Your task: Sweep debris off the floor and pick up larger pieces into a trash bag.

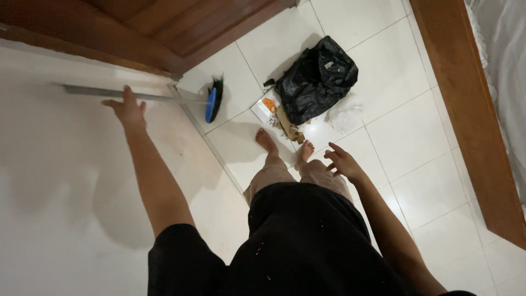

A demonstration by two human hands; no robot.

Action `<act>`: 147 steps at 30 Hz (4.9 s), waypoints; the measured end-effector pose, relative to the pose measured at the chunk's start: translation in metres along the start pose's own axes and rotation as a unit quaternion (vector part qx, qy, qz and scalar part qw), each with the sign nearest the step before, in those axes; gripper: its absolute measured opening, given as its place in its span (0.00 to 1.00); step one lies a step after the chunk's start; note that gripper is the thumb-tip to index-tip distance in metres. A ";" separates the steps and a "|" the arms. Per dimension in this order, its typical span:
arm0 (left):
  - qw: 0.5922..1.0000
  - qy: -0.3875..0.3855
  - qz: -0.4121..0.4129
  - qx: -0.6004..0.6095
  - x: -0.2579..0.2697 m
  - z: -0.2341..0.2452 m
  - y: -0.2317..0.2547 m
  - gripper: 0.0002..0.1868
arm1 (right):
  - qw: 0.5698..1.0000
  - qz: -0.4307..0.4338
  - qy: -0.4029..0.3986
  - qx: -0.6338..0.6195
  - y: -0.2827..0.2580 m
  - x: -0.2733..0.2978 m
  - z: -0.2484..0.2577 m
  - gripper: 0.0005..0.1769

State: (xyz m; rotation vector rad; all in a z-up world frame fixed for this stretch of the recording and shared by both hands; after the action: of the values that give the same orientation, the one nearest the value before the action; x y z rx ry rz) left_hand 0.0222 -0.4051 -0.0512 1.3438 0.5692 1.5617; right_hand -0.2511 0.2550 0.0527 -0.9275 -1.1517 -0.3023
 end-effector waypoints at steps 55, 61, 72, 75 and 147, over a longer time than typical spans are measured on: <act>0.954 -0.164 0.146 -0.205 0.491 -0.524 -0.423 0.40 | 0.901 0.120 -0.080 0.409 0.158 -0.492 0.295 0.28; 0.950 -0.179 0.243 -0.079 0.439 -0.583 -0.537 0.44 | 0.802 0.245 -0.003 0.545 0.192 -0.670 0.258 0.20; 0.939 -0.188 0.264 -0.116 0.336 -0.647 -0.610 0.60 | 0.885 0.260 -0.118 0.368 0.278 -0.683 0.181 0.22; 0.936 -0.220 0.198 -0.192 0.320 -0.636 -0.622 0.64 | 0.862 0.154 -0.073 0.477 0.298 -0.575 0.168 0.42; 0.880 0.323 -0.271 -0.218 0.255 -0.348 -0.675 0.36 | 0.797 0.402 -0.316 0.320 0.039 -0.636 0.002 0.27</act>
State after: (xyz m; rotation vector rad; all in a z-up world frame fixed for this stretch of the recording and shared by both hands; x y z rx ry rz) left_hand -0.0415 0.1869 -0.5871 0.2501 0.8455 1.5097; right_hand -0.4918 0.1276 -0.5233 -0.8237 -1.2067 1.1195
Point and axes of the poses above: each hand's wrist, its own x-axis away from the middle knuckle, its own z-axis out of the back of the hand, y = z × x, the point moved 6 cm from there along -x, towards the middle knuckle, and after that the axes turned 12 degrees about -x, right-handed, at the moved point
